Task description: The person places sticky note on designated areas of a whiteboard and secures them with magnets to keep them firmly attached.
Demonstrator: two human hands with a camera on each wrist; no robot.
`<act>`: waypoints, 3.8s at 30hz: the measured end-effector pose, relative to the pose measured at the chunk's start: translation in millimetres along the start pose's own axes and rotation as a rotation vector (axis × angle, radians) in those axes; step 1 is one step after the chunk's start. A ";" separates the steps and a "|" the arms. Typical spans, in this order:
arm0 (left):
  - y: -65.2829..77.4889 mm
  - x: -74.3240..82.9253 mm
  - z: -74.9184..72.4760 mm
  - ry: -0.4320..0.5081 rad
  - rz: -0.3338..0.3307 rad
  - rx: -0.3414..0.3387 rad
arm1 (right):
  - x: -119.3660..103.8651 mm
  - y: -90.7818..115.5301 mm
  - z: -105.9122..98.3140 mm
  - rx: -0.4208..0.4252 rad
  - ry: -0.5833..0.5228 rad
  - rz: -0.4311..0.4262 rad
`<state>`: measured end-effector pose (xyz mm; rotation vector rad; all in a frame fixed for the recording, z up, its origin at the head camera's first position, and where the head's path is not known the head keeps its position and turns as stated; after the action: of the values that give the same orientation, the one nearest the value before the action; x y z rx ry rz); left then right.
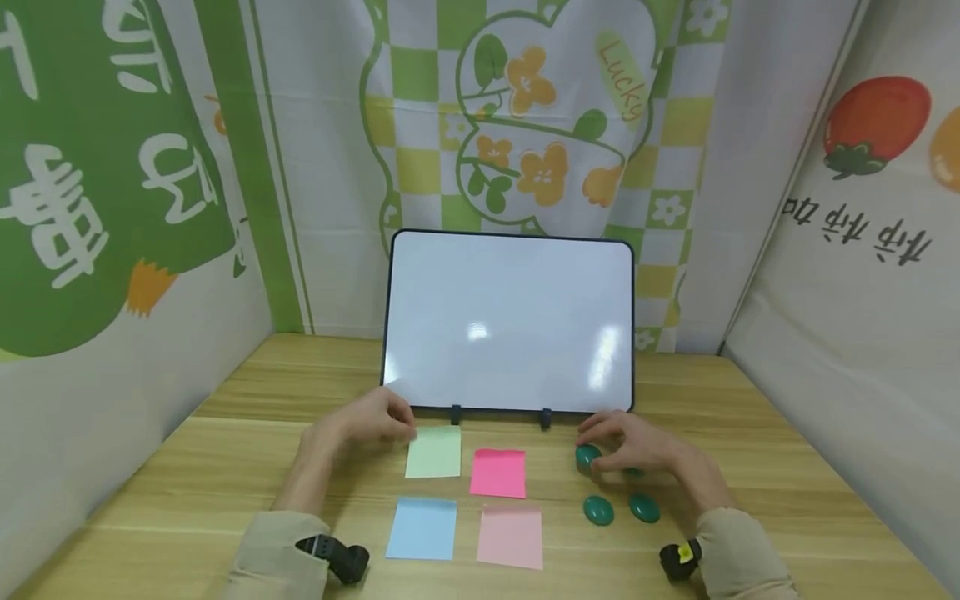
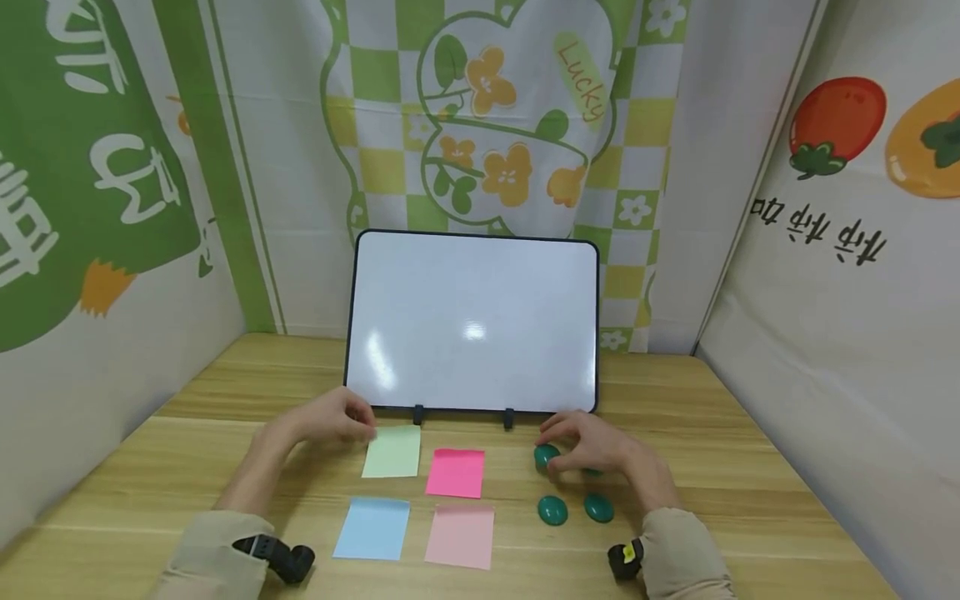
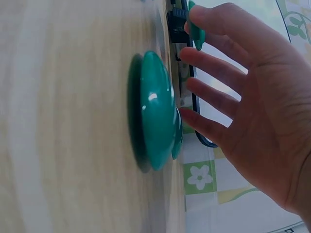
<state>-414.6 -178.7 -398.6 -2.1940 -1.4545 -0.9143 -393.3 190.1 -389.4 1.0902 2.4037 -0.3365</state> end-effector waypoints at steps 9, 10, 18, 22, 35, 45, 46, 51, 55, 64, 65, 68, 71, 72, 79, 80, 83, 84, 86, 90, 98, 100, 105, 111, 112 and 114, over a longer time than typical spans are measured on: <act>-4.5 5.7 -8.7 -0.033 0.042 0.028 | -3.4 -3.1 -5.2 0.026 0.004 -0.010; -5.1 6.2 -9.3 -0.031 0.047 0.028 | -4.0 -3.5 -5.6 0.027 -0.003 -0.011; -8.1 10.3 -12.2 -0.029 0.083 0.022 | -8.9 -4.6 -8.7 0.058 0.038 -0.062; -7.0 12.1 -14.1 -0.022 0.083 0.027 | -12.2 -7.6 -9.6 0.086 0.078 -0.098; -9.0 10.9 -18.6 -0.011 0.088 0.042 | -38.2 -18.7 -18.8 0.176 0.169 -0.229; -15.7 22.0 -22.9 -0.036 0.123 0.058 | -61.3 -29.0 -31.4 0.260 0.227 -0.306; -16.6 23.0 -23.6 -0.043 0.124 0.058 | -62.6 -30.1 -32.2 0.266 0.230 -0.308; -21.2 27.1 -28.1 -0.074 0.110 0.069 | -70.9 -35.2 -34.9 0.286 0.247 -0.330; -26.1 33.8 -33.1 -0.084 0.128 0.082 | -77.2 -38.6 -38.0 0.303 0.262 -0.339; -32.6 41.4 -44.5 -0.126 0.145 0.088 | -98.0 -49.4 -41.2 0.341 0.310 -0.427; -32.8 41.5 -46.1 -0.133 0.143 0.092 | -100.1 -51.1 -40.9 0.342 0.311 -0.436; -33.3 42.6 -52.2 -0.146 0.137 0.122 | -104.2 -56.1 -39.6 0.336 0.294 -0.445; -33.9 44.8 -57.1 -0.175 0.137 0.150 | -104.9 -60.5 -36.0 0.320 0.276 -0.439; -34.1 45.0 -58.4 -0.179 0.130 0.157 | -105.0 -61.8 -34.3 0.315 0.275 -0.438; -33.4 47.9 -61.4 -0.243 0.115 0.173 | -107.0 -68.5 -25.2 0.323 0.292 -0.468; -33.7 47.9 -61.4 -0.255 0.115 0.177 | -107.7 -69.0 -24.3 0.324 0.291 -0.471; -35.5 48.3 -60.8 -0.283 0.123 0.188 | -110.7 -69.7 -22.1 0.328 0.295 -0.474; -35.8 48.6 -60.9 -0.290 0.122 0.192 | -111.7 -70.0 -21.4 0.331 0.301 -0.478; -36.9 49.7 -61.8 -0.305 0.117 0.199 | -113.5 -70.5 -21.1 0.344 0.311 -0.484; -38.8 54.0 -66.5 -0.305 0.119 0.210 | -116.8 -72.2 -22.9 0.371 0.328 -0.496; -42.8 58.1 -75.4 -0.309 0.121 0.220 | -120.2 -77.9 -26.0 0.389 0.348 -0.503; -44.0 58.1 -76.9 -0.305 0.116 0.224 | -120.7 -79.3 -25.6 0.399 0.355 -0.513; -47.4 58.9 -81.0 -0.322 0.099 0.244 | -124.5 -81.8 -25.6 0.439 0.376 -0.536; -48.8 62.5 -87.4 -0.345 0.103 0.265 | -130.3 -84.5 -26.6 0.494 0.424 -0.566; -48.8 63.3 -88.9 -0.346 0.101 0.269 | -131.2 -85.3 -26.8 0.505 0.432 -0.569; -48.7 65.5 -91.3 -0.350 0.101 0.276 | -133.3 -86.9 -27.1 0.527 0.447 -0.577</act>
<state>-470.8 -169.4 -290.1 -2.2650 -1.4951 -0.2824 -391.8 59.0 -295.2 0.6797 3.1178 -1.0648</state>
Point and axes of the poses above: each hand's wrist, its own y-axis away from the middle knuckle, its own z-axis out of the palm, x = y × z, the point moved 8 cm from there along -y, towards the middle knuckle, and after that the axes turned 1 degree about x, right-handed, at the moved point
